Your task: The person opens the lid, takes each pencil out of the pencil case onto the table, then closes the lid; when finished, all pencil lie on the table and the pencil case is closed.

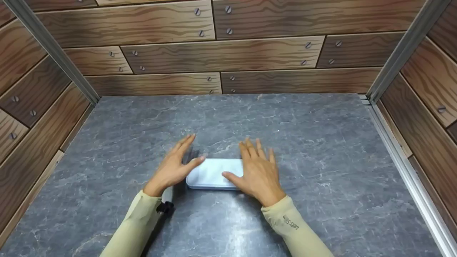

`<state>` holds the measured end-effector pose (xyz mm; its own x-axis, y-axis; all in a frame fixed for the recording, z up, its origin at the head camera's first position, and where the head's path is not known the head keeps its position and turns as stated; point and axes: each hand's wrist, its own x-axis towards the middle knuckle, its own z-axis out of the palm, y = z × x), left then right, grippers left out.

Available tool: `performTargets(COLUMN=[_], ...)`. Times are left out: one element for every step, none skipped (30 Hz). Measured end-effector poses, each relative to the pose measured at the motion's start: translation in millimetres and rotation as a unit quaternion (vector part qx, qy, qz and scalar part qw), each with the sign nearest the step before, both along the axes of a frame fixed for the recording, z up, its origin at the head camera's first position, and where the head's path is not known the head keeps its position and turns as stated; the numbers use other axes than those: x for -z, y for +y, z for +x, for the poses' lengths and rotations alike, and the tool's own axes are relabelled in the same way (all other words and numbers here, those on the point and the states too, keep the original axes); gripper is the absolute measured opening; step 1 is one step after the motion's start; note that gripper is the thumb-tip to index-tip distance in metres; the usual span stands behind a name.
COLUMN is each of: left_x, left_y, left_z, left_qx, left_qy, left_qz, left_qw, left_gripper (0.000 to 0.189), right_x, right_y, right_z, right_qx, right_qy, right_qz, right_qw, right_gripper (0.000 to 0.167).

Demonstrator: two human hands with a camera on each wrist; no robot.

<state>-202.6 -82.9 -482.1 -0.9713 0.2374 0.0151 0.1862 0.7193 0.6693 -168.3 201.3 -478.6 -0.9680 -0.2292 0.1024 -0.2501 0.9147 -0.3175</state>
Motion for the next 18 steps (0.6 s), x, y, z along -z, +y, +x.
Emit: performTargets(left_x=[1.5,3.3,5.0,6.6,8.1,9.7,10.9,12.0,12.9,13.7,14.7,15.7,16.7,17.8,18.8,19.7,20.6,21.2], left_y=[0.5,1.0,1.4,1.7,1.9,2.1,2.2,2.2,2.1,1.9,1.4,0.7,-0.3,-1.4,-2.6,-4.0,-5.4,-6.7], left_z=[1.5,3.2,5.2,7.2,9.4,11.5,13.5,15.2,16.7,18.0,19.3,20.1,20.8,21.2,21.9,22.4,23.1,23.7], left_qx=[0.004,0.008,0.012,0.014,0.017,0.018,0.02,0.021,0.021,0.02,0.02,0.019,0.018,0.017,0.017,0.017,0.018,0.019], left_qy=[-0.007,-0.016,-0.025,-0.031,-0.038,-0.045,-0.051,-0.057,-0.062,-0.069,-0.075,-0.081,-0.086,-0.09,-0.095,-0.098,-0.099,-0.1], left_qz=[0.005,0.012,0.02,0.03,0.041,0.05,0.059,0.067,0.071,0.074,0.074,0.073,0.072,0.072,0.072,0.073,0.075,0.077], left_qw=[1.0,0.9998,0.9994,0.9989,0.9983,0.9976,0.9967,0.9959,0.9953,0.9947,0.9943,0.9939,0.9935,0.9931,0.9928,0.9924,0.9921,0.9918], left_gripper=[0.095,0.097,0.098,0.099,0.1,0.102,0.103,0.105,0.107,0.11,0.111,0.113,0.115,0.116,0.117,0.118,0.118,0.119], right_x=[-0.1,-0.4,-0.9,-1.2,-1.5,-1.5,-1.2,-1.0,-0.2,0.5,1.5,2.4,3.3,4.3,5.4,6.0,6.9,7.4], right_y=[-0.8,-1.5,-2.0,-2.3,-2.6,-3.0,-3.2,-3.8,-4.2,-4.9,-5.8,-6.7,-7.7,-8.7,-9.6,-10.5,-11.1,-11.6], right_z=[0.3,0.6,0.9,1.3,1.4,1.4,1.6,2.0,2.3,2.7,2.9,3.3,3.9,4.2,4.5,5.2,5.7,6.5], right_qx=[-0.008,-0.017,-0.025,-0.033,-0.043,-0.053,-0.061,-0.07,-0.077,-0.083,-0.087,-0.089,-0.092,-0.093,-0.094,-0.094,-0.095,-0.096], right_qy=[-0.001,-0.003,-0.004,-0.005,-0.005,-0.004,-0.003,-0.002,-0.001,-0.001,-0.002,-0.005,-0.006,-0.008,-0.012,-0.015,-0.016,-0.016], right_qz=[0.002,0.004,0.006,0.01,0.015,0.02,0.027,0.033,0.041,0.049,0.056,0.06,0.064,0.066,0.068,0.067,0.066,0.065], right_qw=[1.0,0.9998,0.9997,0.9994,0.9989,0.9984,0.9978,0.997,0.9962,0.9954,0.9946,0.9942,0.9937,0.9934,0.9932,0.9932,0.9931,0.9931], right_gripper=[0.109,0.108,0.108,0.108,0.108,0.107,0.107,0.108,0.108,0.108,0.109,0.109,0.11,0.11,0.111,0.112,0.112,0.113])
